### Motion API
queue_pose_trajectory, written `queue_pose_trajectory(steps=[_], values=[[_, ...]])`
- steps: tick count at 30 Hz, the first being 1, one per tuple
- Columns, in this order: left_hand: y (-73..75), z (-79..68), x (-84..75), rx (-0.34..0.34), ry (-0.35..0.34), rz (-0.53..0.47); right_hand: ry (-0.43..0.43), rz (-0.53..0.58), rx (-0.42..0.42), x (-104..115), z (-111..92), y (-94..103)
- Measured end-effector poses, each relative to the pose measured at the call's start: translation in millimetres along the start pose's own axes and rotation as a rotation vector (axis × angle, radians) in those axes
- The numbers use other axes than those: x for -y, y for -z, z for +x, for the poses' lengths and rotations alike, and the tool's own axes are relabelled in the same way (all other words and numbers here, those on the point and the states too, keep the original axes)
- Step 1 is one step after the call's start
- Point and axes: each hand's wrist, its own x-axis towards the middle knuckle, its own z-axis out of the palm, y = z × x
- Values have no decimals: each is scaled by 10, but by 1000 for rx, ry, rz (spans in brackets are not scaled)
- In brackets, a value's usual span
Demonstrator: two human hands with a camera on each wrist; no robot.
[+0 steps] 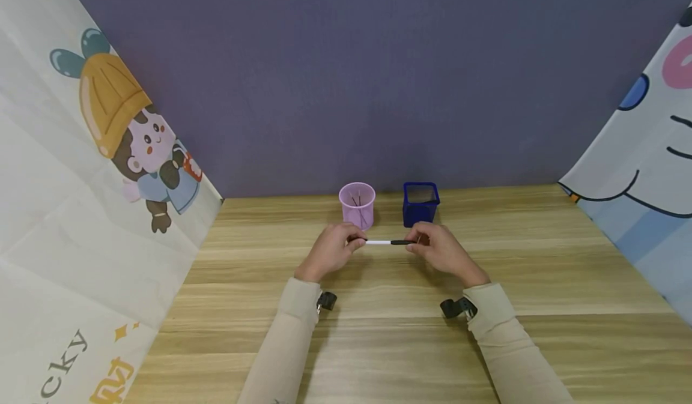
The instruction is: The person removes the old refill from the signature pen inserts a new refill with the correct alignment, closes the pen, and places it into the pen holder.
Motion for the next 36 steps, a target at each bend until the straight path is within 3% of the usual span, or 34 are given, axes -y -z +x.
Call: queue_pose_trajectory(steps=[13,36], values=[[21,-2,2,-2,26,-1,-29,2,23,10,1,-24],[19,-5,-10,-1,12,8,-35,6,40,1,3,-19]])
